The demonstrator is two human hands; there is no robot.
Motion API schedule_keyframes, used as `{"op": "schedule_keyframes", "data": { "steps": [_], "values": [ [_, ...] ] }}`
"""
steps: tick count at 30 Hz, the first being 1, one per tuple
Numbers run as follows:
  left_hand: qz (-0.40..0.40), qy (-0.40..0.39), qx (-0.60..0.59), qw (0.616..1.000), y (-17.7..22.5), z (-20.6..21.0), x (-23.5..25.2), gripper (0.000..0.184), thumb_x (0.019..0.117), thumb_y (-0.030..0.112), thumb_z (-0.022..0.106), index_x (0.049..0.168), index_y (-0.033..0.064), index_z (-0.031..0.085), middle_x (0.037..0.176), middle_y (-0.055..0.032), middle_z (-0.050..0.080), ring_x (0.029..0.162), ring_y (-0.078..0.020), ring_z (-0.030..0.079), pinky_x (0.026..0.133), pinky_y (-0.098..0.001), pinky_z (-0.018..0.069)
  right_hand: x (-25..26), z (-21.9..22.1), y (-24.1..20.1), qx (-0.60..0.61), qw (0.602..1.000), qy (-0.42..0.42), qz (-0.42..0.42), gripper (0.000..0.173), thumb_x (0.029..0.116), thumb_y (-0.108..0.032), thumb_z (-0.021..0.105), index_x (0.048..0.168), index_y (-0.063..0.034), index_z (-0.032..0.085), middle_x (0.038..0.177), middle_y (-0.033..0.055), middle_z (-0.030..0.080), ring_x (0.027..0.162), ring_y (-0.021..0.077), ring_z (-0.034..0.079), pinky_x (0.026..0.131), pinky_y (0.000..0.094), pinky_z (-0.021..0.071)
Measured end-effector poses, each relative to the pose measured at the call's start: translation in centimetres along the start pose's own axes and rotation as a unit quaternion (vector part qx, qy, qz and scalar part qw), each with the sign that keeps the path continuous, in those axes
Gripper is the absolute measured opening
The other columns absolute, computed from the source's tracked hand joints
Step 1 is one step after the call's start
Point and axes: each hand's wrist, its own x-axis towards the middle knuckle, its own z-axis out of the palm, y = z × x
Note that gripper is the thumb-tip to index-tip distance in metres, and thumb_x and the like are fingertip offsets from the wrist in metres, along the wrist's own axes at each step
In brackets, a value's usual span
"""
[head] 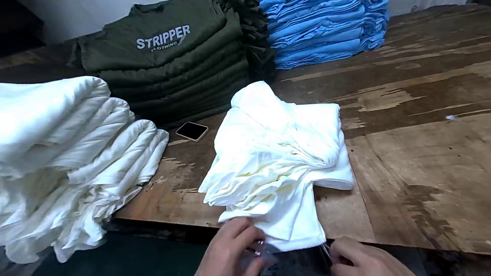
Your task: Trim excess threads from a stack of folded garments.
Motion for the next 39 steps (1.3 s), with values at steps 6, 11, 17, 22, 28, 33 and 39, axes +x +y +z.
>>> {"op": "schedule_keyframes", "data": {
  "steps": [6,11,17,22,28,33,39],
  "values": [
    [-0.011,0.165,-0.032,0.986,5.4,3.8,2.4,0.032,0.0987,0.030,0.069,0.126,0.0137,0.073,0.108,-0.0056,0.068,0.101,-0.0136,0.065,0.088,-0.0315,0.0558,0.4,2.7,0.2,-0.141,0.955,0.258,0.030,0.041,0.0900,-0.056,0.072,0.091,-0.0147,0.071,0.093,0.0081,0.068,0.085,0.0213,0.064,0.075,0.0346,0.0531],
    [0.021,0.221,0.024,0.975,4.5,6.0,2.8,0.020,0.0998,0.025,0.064,0.114,0.0195,0.077,0.105,0.0011,0.073,0.095,-0.0122,0.065,0.083,-0.0304,0.0533,1.4,6.9,2.0,-0.234,0.887,0.397,0.025,0.031,0.0951,-0.046,0.068,0.121,-0.0275,0.070,0.108,-0.0013,0.061,0.101,0.0152,0.056,0.093,0.0326,0.0421],
    [0.056,0.216,0.012,0.975,3.5,5.9,1.9,0.017,0.1006,0.025,0.065,0.114,0.0234,0.076,0.104,0.0048,0.072,0.091,-0.0101,0.061,0.079,-0.0301,0.0468,0.4,7.9,3.0,-0.181,0.881,0.438,0.020,0.010,0.0997,-0.033,0.065,0.105,-0.0244,0.068,0.104,-0.0057,0.061,0.102,0.0110,0.056,0.099,0.0297,0.0410],
    [0.114,0.205,0.069,0.970,4.5,6.8,2.7,0.021,0.1005,0.021,0.063,0.118,0.0222,0.073,0.106,0.0024,0.071,0.085,-0.0134,0.058,0.076,-0.0326,0.0431,0.9,7.7,2.5,-0.130,0.877,0.461,0.041,0.014,0.0999,-0.038,0.063,0.100,-0.0241,0.067,0.105,-0.0063,0.060,0.103,0.0074,0.057,0.098,0.0262,0.0431],
    [0.116,0.218,0.085,0.965,4.0,6.6,2.9,0.020,0.0991,0.018,0.060,0.113,0.0221,0.073,0.102,0.0033,0.071,0.083,-0.0136,0.058,0.074,-0.0321,0.0426,0.1,7.7,2.8,-0.133,0.909,0.394,-0.029,0.016,0.0991,-0.039,0.062,0.096,-0.0244,0.067,0.105,-0.0073,0.062,0.106,0.0091,0.055,0.103,0.0300,0.0376],
    [0.113,0.211,0.085,0.967,2.7,5.8,2.5,0.020,0.1011,0.022,0.060,0.117,0.0261,0.072,0.105,0.0046,0.070,0.089,-0.0124,0.059,0.081,-0.0346,0.0422,-1.0,7.3,3.4,-0.146,0.921,0.357,-0.045,0.031,0.0991,-0.054,0.054,0.090,-0.0265,0.063,0.106,-0.0069,0.062,0.109,0.0112,0.053,0.107,0.0329,0.0317],
    [0.141,0.202,0.074,0.966,3.0,6.4,3.0,0.021,0.0996,0.017,0.059,0.113,0.0244,0.072,0.103,0.0043,0.071,0.086,-0.0132,0.057,0.080,-0.0339,0.0419,-0.6,7.6,3.6,-0.148,0.916,0.369,-0.042,0.030,0.0997,-0.053,0.053,0.089,-0.0267,0.064,0.105,-0.0071,0.062,0.109,0.0110,0.053,0.108,0.0333,0.0316]
  ]
}}
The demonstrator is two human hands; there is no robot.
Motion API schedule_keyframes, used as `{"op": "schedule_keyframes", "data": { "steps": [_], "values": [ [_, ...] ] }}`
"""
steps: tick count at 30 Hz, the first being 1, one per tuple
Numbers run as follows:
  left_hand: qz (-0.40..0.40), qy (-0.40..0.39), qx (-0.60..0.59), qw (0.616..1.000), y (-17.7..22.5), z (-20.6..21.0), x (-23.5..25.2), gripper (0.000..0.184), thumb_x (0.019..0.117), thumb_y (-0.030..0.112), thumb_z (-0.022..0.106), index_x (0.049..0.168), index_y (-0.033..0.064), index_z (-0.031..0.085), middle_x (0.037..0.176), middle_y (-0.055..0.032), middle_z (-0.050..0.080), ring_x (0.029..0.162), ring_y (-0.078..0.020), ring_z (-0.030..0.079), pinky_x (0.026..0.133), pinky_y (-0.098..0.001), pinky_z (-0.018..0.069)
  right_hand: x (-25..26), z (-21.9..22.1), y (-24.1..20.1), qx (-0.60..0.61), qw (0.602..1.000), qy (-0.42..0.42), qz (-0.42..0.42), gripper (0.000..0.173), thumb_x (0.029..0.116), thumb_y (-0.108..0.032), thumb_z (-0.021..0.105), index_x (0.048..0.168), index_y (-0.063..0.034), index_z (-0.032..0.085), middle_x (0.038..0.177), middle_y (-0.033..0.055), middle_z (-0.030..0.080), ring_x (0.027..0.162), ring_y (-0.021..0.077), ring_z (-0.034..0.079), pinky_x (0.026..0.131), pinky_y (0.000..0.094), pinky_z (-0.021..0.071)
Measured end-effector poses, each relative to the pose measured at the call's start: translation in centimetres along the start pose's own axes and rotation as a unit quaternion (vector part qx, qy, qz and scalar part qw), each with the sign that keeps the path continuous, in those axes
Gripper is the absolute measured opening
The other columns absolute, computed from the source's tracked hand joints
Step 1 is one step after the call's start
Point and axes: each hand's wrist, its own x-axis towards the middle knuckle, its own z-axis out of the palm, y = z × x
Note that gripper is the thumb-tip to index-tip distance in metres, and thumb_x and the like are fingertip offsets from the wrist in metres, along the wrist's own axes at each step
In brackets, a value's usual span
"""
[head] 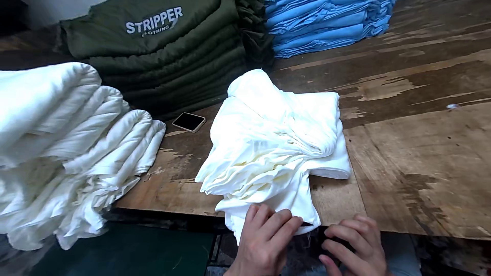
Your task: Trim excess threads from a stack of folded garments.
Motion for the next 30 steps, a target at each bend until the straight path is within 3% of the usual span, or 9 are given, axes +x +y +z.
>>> {"op": "schedule_keyframes", "data": {
  "steps": [8,11,14,16,18,20,23,27,30],
  "values": [
    [0.015,-0.082,-0.040,0.996,-1.0,-1.3,-1.1,0.030,0.0983,0.039,0.066,0.124,0.0245,0.068,0.101,0.0012,0.065,0.091,-0.0150,0.059,0.085,-0.0354,0.0450,0.5,0.7,-0.4,-0.021,0.998,0.027,0.045,0.023,0.0930,-0.045,0.063,0.102,-0.0239,0.061,0.107,-0.0051,0.065,0.107,0.0123,0.058,0.105,0.0351,0.0378],
    [-0.003,-0.041,-0.046,0.998,-1.3,-0.8,-1.3,0.017,0.0933,0.022,0.061,0.107,0.0227,0.071,0.088,0.0008,0.062,0.084,-0.0146,0.058,0.079,-0.0326,0.0460,1.7,2.1,-1.4,-0.004,0.996,0.046,0.081,0.045,0.0867,-0.056,0.073,0.113,-0.0221,0.059,0.109,0.0002,0.064,0.107,0.0161,0.062,0.098,0.0379,0.0471],
    [-0.073,-0.009,-0.138,0.988,-0.8,-1.2,0.3,0.012,0.0989,0.021,0.061,0.102,0.0201,0.073,0.099,0.0036,0.069,0.093,-0.0091,0.063,0.084,-0.0275,0.0520,3.1,3.5,-1.9,0.108,0.982,0.119,0.100,0.017,0.0928,-0.022,0.070,0.110,-0.0204,0.069,0.108,0.0003,0.066,0.106,0.0130,0.065,0.094,0.0311,0.0549],
    [-0.156,0.012,-0.193,0.969,-0.5,-1.2,1.5,0.011,0.0986,0.016,0.060,0.101,0.0144,0.071,0.096,0.0050,0.072,0.086,-0.0039,0.066,0.077,-0.0230,0.0565,4.7,3.8,-2.6,0.235,0.944,0.165,0.161,0.014,0.0952,-0.007,0.070,0.106,-0.0129,0.076,0.105,0.0025,0.074,0.099,0.0115,0.071,0.086,0.0270,0.0626],
    [-0.244,0.028,-0.243,0.939,-0.5,-0.8,2.6,0.012,0.0969,0.007,0.060,0.104,0.0072,0.071,0.091,0.0029,0.072,0.076,-0.0029,0.066,0.065,-0.0195,0.0569,6.4,3.6,-2.9,0.339,0.889,0.185,0.247,0.014,0.0963,0.000,0.066,0.108,-0.0032,0.074,0.099,0.0040,0.077,0.091,0.0117,0.075,0.081,0.0263,0.0646],
    [-0.308,0.028,-0.274,0.911,-0.6,-0.5,3.5,0.015,0.0968,0.007,0.060,0.107,0.0069,0.070,0.091,0.0012,0.073,0.077,-0.0066,0.068,0.067,-0.0221,0.0577,7.3,3.3,-2.5,0.387,0.867,0.144,0.279,0.020,0.0997,-0.009,0.064,0.118,-0.0014,0.062,0.100,0.0038,0.073,0.091,0.0109,0.071,0.081,0.0257,0.0615],
    [-0.348,0.018,-0.282,0.894,-0.5,-0.6,4.1,0.015,0.0976,0.009,0.060,0.107,0.0090,0.071,0.091,0.0004,0.074,0.078,-0.0095,0.069,0.068,-0.0237,0.0581,6.6,3.0,-2.1,0.305,0.925,0.065,0.218,0.045,0.0892,-0.039,0.080,0.122,-0.0109,0.069,0.115,0.0054,0.064,0.104,0.0109,0.065,0.087,0.0265,0.0600],
    [-0.339,0.002,-0.287,0.896,0.0,-1.0,3.5,0.023,0.0912,0.005,0.065,0.113,0.0073,0.072,0.100,-0.0011,0.075,0.084,-0.0108,0.072,0.072,-0.0266,0.0620,3.9,1.2,-1.5,0.085,0.991,0.080,0.072,0.018,0.0979,-0.015,0.065,0.112,-0.0175,0.076,0.104,0.0006,0.072,0.091,0.0112,0.065,0.086,0.0284,0.0528],
    [-0.211,0.008,-0.181,0.961,0.3,-1.1,2.1,0.040,0.0903,0.038,0.078,0.121,0.0128,0.074,0.109,-0.0013,0.071,0.099,-0.0113,0.069,0.083,-0.0295,0.0612,2.1,-1.0,-1.3,0.043,0.996,0.046,0.058,0.021,0.0992,-0.011,0.058,0.113,-0.0164,0.073,0.102,-0.0012,0.070,0.090,0.0117,0.062,0.089,0.0278,0.0485]
  ]
}}
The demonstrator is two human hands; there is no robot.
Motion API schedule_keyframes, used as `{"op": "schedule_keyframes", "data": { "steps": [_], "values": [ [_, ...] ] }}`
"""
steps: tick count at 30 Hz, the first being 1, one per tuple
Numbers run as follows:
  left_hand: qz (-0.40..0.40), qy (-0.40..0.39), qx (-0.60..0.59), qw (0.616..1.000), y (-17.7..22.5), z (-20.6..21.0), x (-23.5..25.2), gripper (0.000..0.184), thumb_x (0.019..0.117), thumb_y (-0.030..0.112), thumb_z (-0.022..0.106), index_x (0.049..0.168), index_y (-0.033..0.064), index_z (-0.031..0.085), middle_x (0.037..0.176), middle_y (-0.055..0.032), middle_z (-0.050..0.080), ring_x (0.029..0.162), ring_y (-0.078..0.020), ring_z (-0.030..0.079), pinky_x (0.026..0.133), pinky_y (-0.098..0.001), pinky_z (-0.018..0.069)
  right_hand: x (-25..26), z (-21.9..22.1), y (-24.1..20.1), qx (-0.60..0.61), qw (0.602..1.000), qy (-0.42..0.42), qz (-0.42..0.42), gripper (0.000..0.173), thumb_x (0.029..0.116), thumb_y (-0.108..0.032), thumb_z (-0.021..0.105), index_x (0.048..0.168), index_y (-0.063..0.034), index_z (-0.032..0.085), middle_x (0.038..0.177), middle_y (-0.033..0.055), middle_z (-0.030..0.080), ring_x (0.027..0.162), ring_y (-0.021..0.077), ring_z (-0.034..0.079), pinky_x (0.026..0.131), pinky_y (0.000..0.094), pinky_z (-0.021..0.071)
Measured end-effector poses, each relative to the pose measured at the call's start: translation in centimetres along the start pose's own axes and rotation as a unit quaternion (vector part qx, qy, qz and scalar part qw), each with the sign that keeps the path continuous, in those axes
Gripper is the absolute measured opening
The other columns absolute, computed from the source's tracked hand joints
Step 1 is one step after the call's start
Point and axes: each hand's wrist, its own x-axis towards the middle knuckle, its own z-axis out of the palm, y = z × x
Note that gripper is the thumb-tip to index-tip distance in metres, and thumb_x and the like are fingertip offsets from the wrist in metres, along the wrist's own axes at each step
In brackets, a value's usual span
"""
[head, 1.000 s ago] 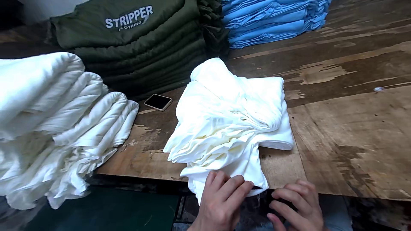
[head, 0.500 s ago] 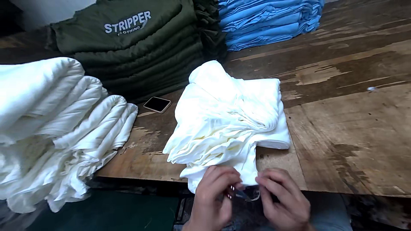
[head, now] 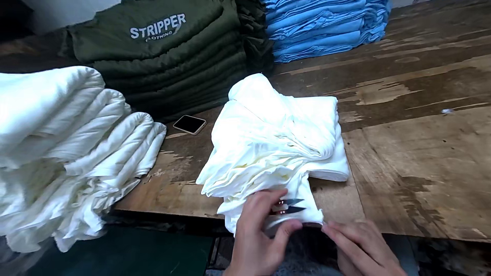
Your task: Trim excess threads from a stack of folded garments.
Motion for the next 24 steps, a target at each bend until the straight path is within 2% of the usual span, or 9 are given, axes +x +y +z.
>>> {"op": "schedule_keyframes", "data": {
  "steps": [3,6,8,11,14,16,19,21,24],
  "values": [
    [0.164,0.040,0.140,0.976,0.5,0.8,-0.9,0.024,0.0958,0.039,0.072,0.116,0.0264,0.075,0.102,0.0051,0.070,0.093,-0.0123,0.060,0.084,-0.0335,0.0450,-0.7,-0.8,-0.6,0.002,1.000,-0.015,0.014,0.019,0.0995,-0.012,0.059,0.112,-0.0172,0.072,0.103,-0.0015,0.068,0.093,0.0109,0.062,0.092,0.0271,0.0472],
    [0.277,0.042,0.244,0.928,0.7,1.9,-1.0,0.021,0.0986,0.020,0.064,0.119,0.0210,0.071,0.112,0.0003,0.071,0.094,-0.0179,0.058,0.087,-0.0366,0.0399,-0.5,-0.4,-0.9,0.015,1.000,-0.003,0.019,0.018,0.0983,-0.011,0.061,0.110,-0.0169,0.073,0.103,-0.0017,0.069,0.093,0.0103,0.062,0.092,0.0265,0.0478],
    [0.308,0.052,0.260,0.914,0.2,2.5,-0.7,0.020,0.0975,0.016,0.064,0.115,0.0169,0.074,0.103,-0.0006,0.072,0.087,-0.0171,0.057,0.082,-0.0345,0.0409,-0.4,0.1,-0.9,0.025,0.999,0.011,0.024,0.018,0.0978,-0.010,0.063,0.109,-0.0174,0.074,0.103,-0.0023,0.070,0.093,0.0093,0.063,0.090,0.0259,0.0494],
    [0.278,0.064,0.247,0.926,0.0,2.7,-0.4,0.016,0.0978,0.021,0.066,0.111,0.0180,0.074,0.097,0.0009,0.071,0.084,-0.0162,0.056,0.080,-0.0345,0.0399,-0.3,-0.1,-0.8,0.029,0.999,0.008,0.023,0.012,0.0962,-0.015,0.067,0.105,-0.0183,0.075,0.092,-0.0035,0.069,0.085,0.0079,0.062,0.087,0.0252,0.0495],
    [0.190,-0.021,0.235,0.953,-0.2,2.1,0.3,0.023,0.0975,0.033,0.065,0.113,0.0172,0.072,0.091,-0.0018,0.068,0.082,-0.0200,0.063,0.073,-0.0394,0.0489,-0.5,-0.6,-0.2,-0.022,0.998,-0.048,0.021,0.027,0.0949,-0.044,0.069,0.092,-0.0184,0.077,0.068,-0.0013,0.062,0.071,0.0142,0.058,0.089,0.0354,0.0438],
    [0.155,-0.048,0.196,0.967,-1.0,0.3,1.2,0.021,0.0949,0.019,0.061,0.112,0.0172,0.073,0.086,-0.0041,0.066,0.079,-0.0204,0.067,0.070,-0.0404,0.0578,-0.4,-0.5,-0.1,-0.078,0.991,-0.103,0.042,0.030,0.0943,-0.050,0.065,0.099,-0.0225,0.077,0.089,-0.0009,0.071,0.091,0.0167,0.064,0.094,0.0397,0.0463],
    [0.134,0.060,0.232,0.962,-2.0,-3.4,3.1,0.016,0.0866,0.016,0.064,0.094,0.0171,0.078,0.076,-0.0030,0.061,0.067,-0.0156,0.060,0.059,-0.0342,0.0523,0.3,0.2,0.2,-0.110,0.988,-0.085,0.071,0.019,0.0940,-0.023,0.055,0.101,-0.0225,0.072,0.106,0.0004,0.071,0.101,0.0181,0.064,0.091,0.0384,0.0492],
    [0.094,0.094,0.286,0.949,-2.1,-4.2,4.1,0.015,0.0743,0.023,0.065,0.082,0.0204,0.078,0.068,0.0035,0.056,0.060,-0.0108,0.055,0.053,-0.0317,0.0456,0.7,0.6,0.3,-0.105,0.989,-0.071,0.078,0.024,0.0915,-0.018,0.050,0.100,-0.0237,0.072,0.106,-0.0010,0.071,0.101,0.0175,0.064,0.088,0.0380,0.0492],
    [0.020,0.047,0.329,0.943,-0.3,-3.0,4.2,0.026,0.0758,0.046,0.067,0.081,0.0225,0.075,0.075,0.0054,0.064,0.068,-0.0119,0.065,0.056,-0.0372,0.0546,1.6,1.7,-0.2,-0.098,0.989,-0.077,0.079,0.025,0.0960,-0.039,0.056,0.104,-0.0228,0.074,0.108,0.0002,0.072,0.102,0.0190,0.065,0.091,0.0414,0.0497]
  ]
}}
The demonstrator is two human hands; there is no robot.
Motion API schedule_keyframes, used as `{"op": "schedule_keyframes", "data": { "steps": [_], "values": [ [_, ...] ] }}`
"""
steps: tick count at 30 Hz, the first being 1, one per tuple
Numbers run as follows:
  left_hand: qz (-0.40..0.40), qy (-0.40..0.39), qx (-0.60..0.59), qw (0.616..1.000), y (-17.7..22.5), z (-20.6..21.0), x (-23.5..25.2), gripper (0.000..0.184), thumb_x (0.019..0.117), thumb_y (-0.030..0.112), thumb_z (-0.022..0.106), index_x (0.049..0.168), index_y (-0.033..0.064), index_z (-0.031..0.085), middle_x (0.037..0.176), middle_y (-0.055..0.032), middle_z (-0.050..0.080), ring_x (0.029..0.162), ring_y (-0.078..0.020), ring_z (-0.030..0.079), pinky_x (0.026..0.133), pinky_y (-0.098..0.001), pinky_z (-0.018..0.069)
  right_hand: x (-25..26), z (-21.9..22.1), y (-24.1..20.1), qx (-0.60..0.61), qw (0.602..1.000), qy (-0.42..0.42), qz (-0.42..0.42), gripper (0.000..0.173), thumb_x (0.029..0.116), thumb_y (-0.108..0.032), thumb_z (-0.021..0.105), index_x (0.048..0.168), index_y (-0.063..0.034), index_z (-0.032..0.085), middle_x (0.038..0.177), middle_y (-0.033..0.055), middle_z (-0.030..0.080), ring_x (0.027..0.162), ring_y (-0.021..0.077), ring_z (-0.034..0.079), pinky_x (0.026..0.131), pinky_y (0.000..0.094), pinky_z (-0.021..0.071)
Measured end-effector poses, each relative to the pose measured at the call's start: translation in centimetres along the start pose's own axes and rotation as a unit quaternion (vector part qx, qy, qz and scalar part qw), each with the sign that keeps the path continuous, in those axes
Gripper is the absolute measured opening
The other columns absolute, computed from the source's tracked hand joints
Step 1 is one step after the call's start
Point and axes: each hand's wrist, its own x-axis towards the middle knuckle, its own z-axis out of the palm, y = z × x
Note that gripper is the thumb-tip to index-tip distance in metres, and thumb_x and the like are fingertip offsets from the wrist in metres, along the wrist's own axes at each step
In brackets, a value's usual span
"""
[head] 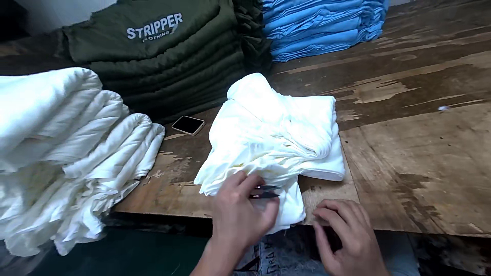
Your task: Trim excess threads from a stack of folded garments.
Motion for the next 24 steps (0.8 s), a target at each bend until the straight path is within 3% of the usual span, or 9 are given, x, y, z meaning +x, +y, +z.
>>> {"op": "schedule_keyframes", "data": {
  "steps": [2,3,4,6,8,11,13,20,24],
  "values": [
    [0.005,-0.014,0.024,1.000,1.4,0.4,-0.1,0.020,0.0762,0.034,0.069,0.085,0.0168,0.073,0.077,-0.0002,0.063,0.072,-0.0203,0.065,0.060,-0.0432,0.0556,0.4,0.8,-0.8,-0.021,1.000,-0.005,0.016,0.043,0.0924,-0.060,0.061,0.105,-0.0220,0.076,0.111,0.0027,0.072,0.104,0.0228,0.066,0.092,0.0469,0.0497],
    [0.016,0.002,0.032,0.999,1.7,0.9,-0.3,0.015,0.0765,0.022,0.071,0.088,0.0134,0.073,0.076,-0.0042,0.062,0.072,-0.0250,0.065,0.061,-0.0455,0.0548,0.3,1.3,-1.1,-0.026,0.999,0.005,0.021,0.041,0.0926,-0.059,0.062,0.102,-0.0225,0.078,0.110,0.0027,0.073,0.103,0.0231,0.066,0.092,0.0471,0.0499],
    [0.033,0.025,0.032,0.999,1.9,1.5,-0.6,0.015,0.0782,0.012,0.070,0.093,0.0111,0.074,0.075,-0.0070,0.060,0.070,-0.0276,0.063,0.061,-0.0458,0.0532,0.2,1.7,-1.1,-0.018,0.999,0.026,0.020,0.030,0.0949,-0.050,0.064,0.096,-0.0234,0.078,0.106,0.0006,0.073,0.101,0.0209,0.066,0.091,0.0448,0.0504],
    [0.073,0.038,0.007,0.997,1.9,2.6,-1.4,0.019,0.0816,0.003,0.068,0.098,0.0091,0.076,0.077,-0.0089,0.063,0.070,-0.0272,0.065,0.063,-0.0432,0.0559,-0.3,1.9,-1.0,0.009,0.997,0.073,0.006,0.018,0.0969,-0.037,0.066,0.094,-0.0242,0.079,0.100,-0.0022,0.073,0.095,0.0160,0.064,0.090,0.0397,0.0485],
    [0.063,-0.007,-0.031,0.998,2.2,2.5,-2.8,0.024,0.0837,0.005,0.065,0.105,0.0118,0.075,0.085,-0.0065,0.066,0.080,-0.0244,0.067,0.072,-0.0412,0.0579,-0.8,1.6,-1.0,0.025,0.995,0.097,0.014,0.014,0.0959,-0.033,0.068,0.093,-0.0244,0.079,0.096,-0.0036,0.072,0.094,0.0130,0.063,0.090,0.0364,0.0477],
    [0.042,-0.048,-0.065,0.996,3.1,0.7,-4.9,0.032,0.0944,0.030,0.067,0.123,0.0186,0.074,0.099,-0.0047,0.068,0.088,-0.0219,0.064,0.075,-0.0416,0.0515,-1.4,1.3,-0.5,0.033,0.992,0.115,0.036,0.011,0.0927,-0.030,0.071,0.091,-0.0220,0.078,0.096,-0.0034,0.071,0.095,0.0121,0.063,0.090,0.0336,0.0483],
    [0.057,-0.023,-0.061,0.996,3.9,0.1,-5.9,0.026,0.0961,0.034,0.069,0.118,0.0218,0.077,0.101,-0.0025,0.071,0.085,-0.0195,0.062,0.073,-0.0395,0.0461,-1.6,1.2,-0.5,0.038,0.991,0.122,0.039,0.010,0.0914,-0.029,0.071,0.090,-0.0212,0.078,0.096,-0.0034,0.071,0.096,0.0117,0.063,0.089,0.0322,0.0487],
    [0.106,0.051,-0.023,0.993,4.4,3.0,-6.4,0.017,0.0941,0.018,0.064,0.103,0.0214,0.078,0.093,0.0023,0.072,0.078,-0.0157,0.059,0.070,-0.0351,0.0419,-2.1,0.9,-1.3,0.028,0.994,0.105,-0.005,0.009,0.0920,-0.030,0.071,0.091,-0.0225,0.075,0.097,-0.0049,0.069,0.097,0.0118,0.061,0.093,0.0327,0.0441],
    [0.087,-0.004,-0.072,0.994,3.3,2.6,-6.5,0.021,0.0973,0.032,0.064,0.113,0.0222,0.075,0.098,0.0012,0.070,0.085,-0.0173,0.062,0.074,-0.0379,0.0457,-2.4,0.1,-1.1,-0.038,0.999,0.023,0.020,0.021,0.0910,-0.043,0.065,0.091,-0.0246,0.073,0.103,-0.0039,0.072,0.104,0.0157,0.060,0.100,0.0412,0.0370]
  ]
}}
